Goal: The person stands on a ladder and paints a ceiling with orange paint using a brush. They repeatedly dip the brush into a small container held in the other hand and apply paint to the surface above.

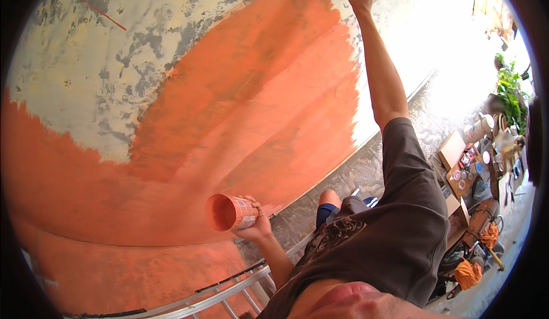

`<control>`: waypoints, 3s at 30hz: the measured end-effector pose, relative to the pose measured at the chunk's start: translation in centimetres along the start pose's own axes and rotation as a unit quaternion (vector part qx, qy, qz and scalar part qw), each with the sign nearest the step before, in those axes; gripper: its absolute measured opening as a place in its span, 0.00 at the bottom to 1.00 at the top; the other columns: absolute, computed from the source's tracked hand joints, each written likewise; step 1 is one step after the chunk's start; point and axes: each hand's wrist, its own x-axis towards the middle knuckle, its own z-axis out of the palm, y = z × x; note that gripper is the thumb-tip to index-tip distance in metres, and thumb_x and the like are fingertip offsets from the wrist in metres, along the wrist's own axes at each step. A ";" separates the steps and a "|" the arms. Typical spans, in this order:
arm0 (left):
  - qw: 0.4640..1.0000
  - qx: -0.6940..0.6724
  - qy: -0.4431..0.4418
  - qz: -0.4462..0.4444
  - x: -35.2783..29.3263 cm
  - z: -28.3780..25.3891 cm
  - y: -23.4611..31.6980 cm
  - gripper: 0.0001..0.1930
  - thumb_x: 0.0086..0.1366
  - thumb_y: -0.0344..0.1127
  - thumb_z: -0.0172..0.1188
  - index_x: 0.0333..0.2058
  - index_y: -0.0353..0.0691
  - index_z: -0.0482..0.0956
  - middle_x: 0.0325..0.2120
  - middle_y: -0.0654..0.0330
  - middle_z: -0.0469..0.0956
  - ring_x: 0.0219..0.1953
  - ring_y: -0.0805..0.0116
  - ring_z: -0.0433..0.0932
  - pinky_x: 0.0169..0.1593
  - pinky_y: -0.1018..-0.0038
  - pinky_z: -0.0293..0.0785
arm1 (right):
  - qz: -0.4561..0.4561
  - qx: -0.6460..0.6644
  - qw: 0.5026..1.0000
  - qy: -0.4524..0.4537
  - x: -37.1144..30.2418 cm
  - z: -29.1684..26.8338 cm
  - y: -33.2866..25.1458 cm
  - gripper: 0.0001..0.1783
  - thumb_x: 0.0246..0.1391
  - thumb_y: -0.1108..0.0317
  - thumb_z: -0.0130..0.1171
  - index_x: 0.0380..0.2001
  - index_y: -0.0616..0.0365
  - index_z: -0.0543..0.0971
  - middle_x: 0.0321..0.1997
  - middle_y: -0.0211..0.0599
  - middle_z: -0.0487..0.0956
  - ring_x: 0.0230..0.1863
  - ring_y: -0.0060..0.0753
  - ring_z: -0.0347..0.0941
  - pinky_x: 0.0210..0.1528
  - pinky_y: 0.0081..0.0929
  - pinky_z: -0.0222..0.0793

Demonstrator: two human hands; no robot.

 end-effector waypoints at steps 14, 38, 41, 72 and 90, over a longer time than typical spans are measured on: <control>0.995 -0.039 0.010 -0.088 1.1 2.7 -3.9 0.31 0.60 0.52 0.61 0.57 0.40 0.73 0.54 0.50 0.74 0.56 0.49 0.72 0.48 0.61 0.78 | -0.144 -0.011 0.966 -0.215 -14.3 5.5 1.1 0.16 0.63 0.66 0.56 0.52 0.55 0.80 0.44 0.42 0.83 0.43 0.42 0.80 0.41 0.36 0.77; 0.991 -0.014 -0.009 -0.130 1.2 1.5 -4.7 0.29 0.59 0.48 0.63 0.57 0.41 0.73 0.53 0.50 0.74 0.57 0.49 0.72 0.50 0.59 0.78 | 0.008 -0.117 0.993 0.018 -3.4 -9.1 8.2 0.18 0.64 0.65 0.51 0.51 0.60 0.80 0.47 0.42 0.84 0.46 0.32 0.78 0.51 0.28 0.71; 0.994 0.020 0.009 -0.103 0.2 0.3 -4.3 0.31 0.58 0.52 0.63 0.57 0.40 0.73 0.53 0.51 0.74 0.56 0.49 0.72 0.48 0.60 0.79 | 0.057 -0.142 0.988 0.020 -3.6 -9.2 6.7 0.20 0.62 0.59 0.59 0.54 0.55 0.80 0.51 0.37 0.83 0.49 0.30 0.78 0.54 0.25 0.70; 0.998 -0.001 -0.010 -0.056 3.7 -3.1 -4.3 0.33 0.66 0.65 0.52 0.60 0.47 0.70 0.53 0.54 0.76 0.51 0.54 0.78 0.44 0.59 0.78 | 0.560 0.236 0.771 -0.191 -36.5 -8.0 -12.3 0.13 0.66 0.68 0.56 0.47 0.66 0.69 0.49 0.44 0.73 0.53 0.46 0.77 0.55 0.43 0.81; 0.961 0.093 -0.003 -0.260 1.9 -4.1 -10.5 0.35 0.67 0.71 0.46 0.61 0.52 0.70 0.55 0.58 0.77 0.51 0.56 0.78 0.41 0.53 0.78 | 0.436 0.110 0.852 -0.267 -26.8 -10.2 -22.3 0.19 0.68 0.63 0.49 0.49 0.71 0.75 0.47 0.44 0.75 0.52 0.37 0.74 0.55 0.35 0.78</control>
